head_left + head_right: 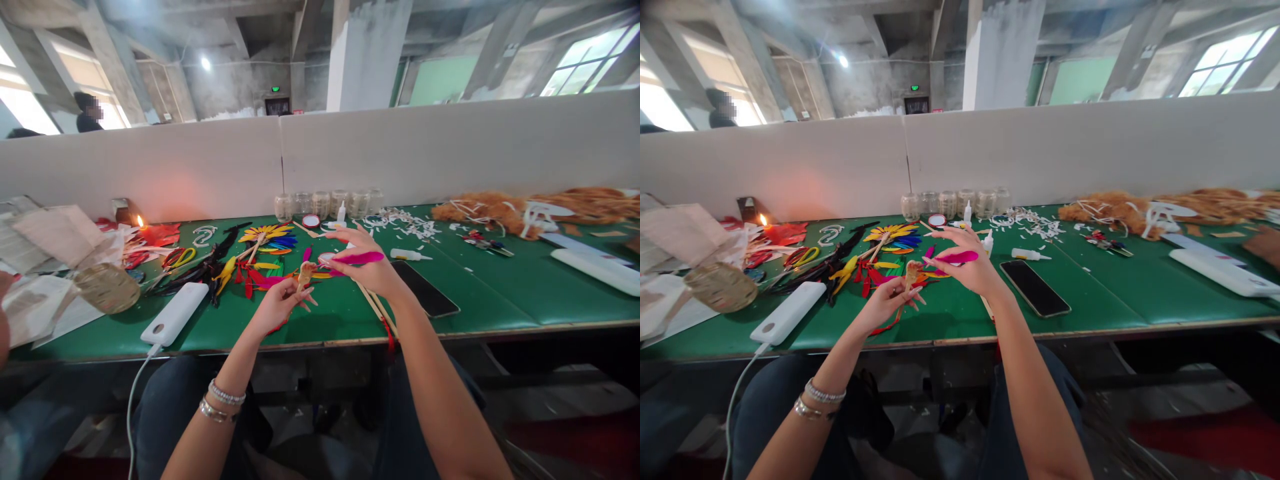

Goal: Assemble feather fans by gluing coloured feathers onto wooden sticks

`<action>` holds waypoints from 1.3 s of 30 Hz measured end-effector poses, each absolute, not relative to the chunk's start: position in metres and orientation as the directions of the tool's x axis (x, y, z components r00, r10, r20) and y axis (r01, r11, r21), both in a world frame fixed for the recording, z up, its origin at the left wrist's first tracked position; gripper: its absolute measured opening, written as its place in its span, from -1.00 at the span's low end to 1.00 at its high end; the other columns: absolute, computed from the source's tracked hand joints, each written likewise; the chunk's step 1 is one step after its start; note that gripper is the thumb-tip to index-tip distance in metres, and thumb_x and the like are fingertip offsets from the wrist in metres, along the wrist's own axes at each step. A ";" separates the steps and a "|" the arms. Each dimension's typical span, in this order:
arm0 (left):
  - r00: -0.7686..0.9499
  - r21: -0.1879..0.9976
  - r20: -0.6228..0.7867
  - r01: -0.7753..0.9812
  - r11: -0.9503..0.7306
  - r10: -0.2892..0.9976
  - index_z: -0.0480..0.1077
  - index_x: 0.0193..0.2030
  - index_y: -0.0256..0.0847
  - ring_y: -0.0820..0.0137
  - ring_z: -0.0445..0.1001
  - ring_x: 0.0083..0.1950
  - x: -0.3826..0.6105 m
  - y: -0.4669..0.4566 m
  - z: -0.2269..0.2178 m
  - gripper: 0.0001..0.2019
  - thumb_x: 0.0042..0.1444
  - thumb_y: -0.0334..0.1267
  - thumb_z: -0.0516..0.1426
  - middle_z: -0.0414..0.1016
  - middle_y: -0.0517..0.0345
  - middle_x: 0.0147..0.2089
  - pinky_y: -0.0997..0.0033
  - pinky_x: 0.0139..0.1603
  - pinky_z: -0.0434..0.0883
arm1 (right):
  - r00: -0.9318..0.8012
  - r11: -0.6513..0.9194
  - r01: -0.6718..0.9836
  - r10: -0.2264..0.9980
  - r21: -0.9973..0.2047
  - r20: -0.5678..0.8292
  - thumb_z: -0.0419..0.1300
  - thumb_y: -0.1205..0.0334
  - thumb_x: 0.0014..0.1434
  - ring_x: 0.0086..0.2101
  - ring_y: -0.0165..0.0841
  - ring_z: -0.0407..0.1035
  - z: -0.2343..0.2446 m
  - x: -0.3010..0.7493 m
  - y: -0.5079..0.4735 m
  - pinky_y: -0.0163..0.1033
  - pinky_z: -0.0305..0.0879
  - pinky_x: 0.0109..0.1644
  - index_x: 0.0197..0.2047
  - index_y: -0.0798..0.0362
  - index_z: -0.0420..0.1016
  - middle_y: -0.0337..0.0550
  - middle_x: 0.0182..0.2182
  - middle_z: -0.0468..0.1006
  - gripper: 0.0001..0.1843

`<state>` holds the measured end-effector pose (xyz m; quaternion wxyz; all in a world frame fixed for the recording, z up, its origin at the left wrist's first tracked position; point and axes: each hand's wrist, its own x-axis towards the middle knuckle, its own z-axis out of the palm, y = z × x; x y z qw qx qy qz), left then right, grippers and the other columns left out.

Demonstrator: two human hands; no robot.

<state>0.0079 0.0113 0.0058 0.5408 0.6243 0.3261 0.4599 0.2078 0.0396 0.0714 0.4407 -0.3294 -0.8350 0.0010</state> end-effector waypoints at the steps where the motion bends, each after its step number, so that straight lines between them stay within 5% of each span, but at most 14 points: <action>1: 0.365 0.975 0.223 -0.088 -0.205 0.904 0.26 -0.47 -0.29 0.41 0.44 -0.40 0.008 0.011 0.006 -0.68 -0.02 -0.04 0.17 0.46 0.09 -0.43 0.40 -0.35 0.43 | -0.390 0.783 0.550 0.548 -0.290 0.740 0.21 0.13 0.05 0.06 -0.24 0.24 0.072 0.208 0.040 0.10 -0.10 0.24 -0.48 -0.06 0.52 -0.23 -0.05 0.47 -0.87; 19: 0.369 0.974 0.228 -0.087 -0.211 0.901 0.29 -0.45 -0.30 0.40 0.45 -0.38 0.008 0.009 0.008 -0.69 -0.01 -0.05 0.17 0.48 0.08 -0.41 0.40 -0.33 0.44 | -0.395 0.796 0.540 0.528 -0.274 0.752 0.21 0.16 0.05 0.02 -0.25 0.26 0.073 0.209 0.039 0.09 -0.12 0.25 -0.48 -0.07 0.52 -0.22 -0.11 0.48 -0.88; 29: 0.338 0.975 0.219 -0.097 -0.198 0.915 0.27 -0.46 -0.29 0.40 0.45 -0.43 0.010 0.008 0.011 -0.65 -0.05 -0.01 0.19 0.50 0.06 -0.42 0.39 -0.37 0.44 | -0.349 0.738 0.460 0.662 -0.494 0.663 0.19 0.06 0.06 0.02 -0.24 0.27 0.080 0.210 0.030 -0.02 0.10 0.15 -0.35 -0.06 0.52 -0.18 -0.10 0.48 -0.83; 39: 0.353 0.982 0.187 -0.094 -0.164 0.917 0.27 -0.46 -0.29 0.37 0.48 -0.36 0.009 0.009 0.008 -0.68 -0.03 -0.04 0.18 0.50 0.06 -0.41 0.42 -0.36 0.44 | -0.327 0.732 0.546 0.634 -0.407 0.701 0.20 0.10 0.05 0.00 -0.24 0.31 0.081 0.209 0.034 0.06 -0.01 0.22 -0.31 -0.12 0.54 -0.25 -0.22 0.56 -0.87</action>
